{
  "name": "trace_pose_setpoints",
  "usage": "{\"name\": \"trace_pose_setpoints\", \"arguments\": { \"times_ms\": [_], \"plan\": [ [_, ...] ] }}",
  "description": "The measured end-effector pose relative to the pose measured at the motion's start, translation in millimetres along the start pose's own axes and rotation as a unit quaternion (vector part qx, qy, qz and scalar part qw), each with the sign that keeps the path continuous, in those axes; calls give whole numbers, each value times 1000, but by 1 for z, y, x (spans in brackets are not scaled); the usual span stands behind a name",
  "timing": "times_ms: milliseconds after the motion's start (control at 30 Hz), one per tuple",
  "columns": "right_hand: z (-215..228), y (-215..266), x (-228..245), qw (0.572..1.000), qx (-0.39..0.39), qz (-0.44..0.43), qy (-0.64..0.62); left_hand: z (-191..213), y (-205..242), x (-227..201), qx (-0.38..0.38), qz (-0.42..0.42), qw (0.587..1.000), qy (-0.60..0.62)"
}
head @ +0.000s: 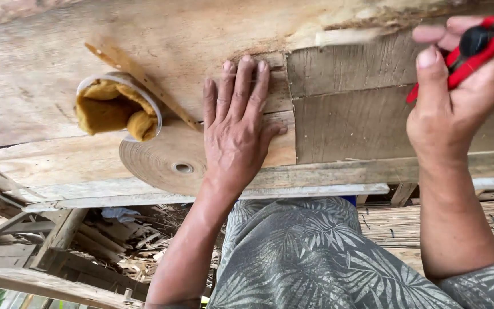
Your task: Trimming thin wood veneers using a utility knife and fitting them onto a wooden frame.
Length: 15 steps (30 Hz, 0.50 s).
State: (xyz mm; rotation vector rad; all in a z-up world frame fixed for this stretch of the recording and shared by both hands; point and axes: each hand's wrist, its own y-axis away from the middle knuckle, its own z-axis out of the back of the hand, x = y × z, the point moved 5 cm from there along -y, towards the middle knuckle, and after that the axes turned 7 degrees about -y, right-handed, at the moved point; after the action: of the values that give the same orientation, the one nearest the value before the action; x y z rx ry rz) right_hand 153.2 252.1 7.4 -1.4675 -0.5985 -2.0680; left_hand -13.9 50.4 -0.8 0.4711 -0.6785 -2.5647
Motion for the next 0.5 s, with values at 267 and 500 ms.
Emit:
{"name": "trace_pose_setpoints", "arguments": {
  "times_ms": [267,500],
  "plan": [
    [2,-1,-4,1000,-14,-10,-7,1,0,-1,-11,0,1000,1],
    [14,13,-10,998,-28,4,58,-4,4,-5,29,-7,999,-43]
  ]
}}
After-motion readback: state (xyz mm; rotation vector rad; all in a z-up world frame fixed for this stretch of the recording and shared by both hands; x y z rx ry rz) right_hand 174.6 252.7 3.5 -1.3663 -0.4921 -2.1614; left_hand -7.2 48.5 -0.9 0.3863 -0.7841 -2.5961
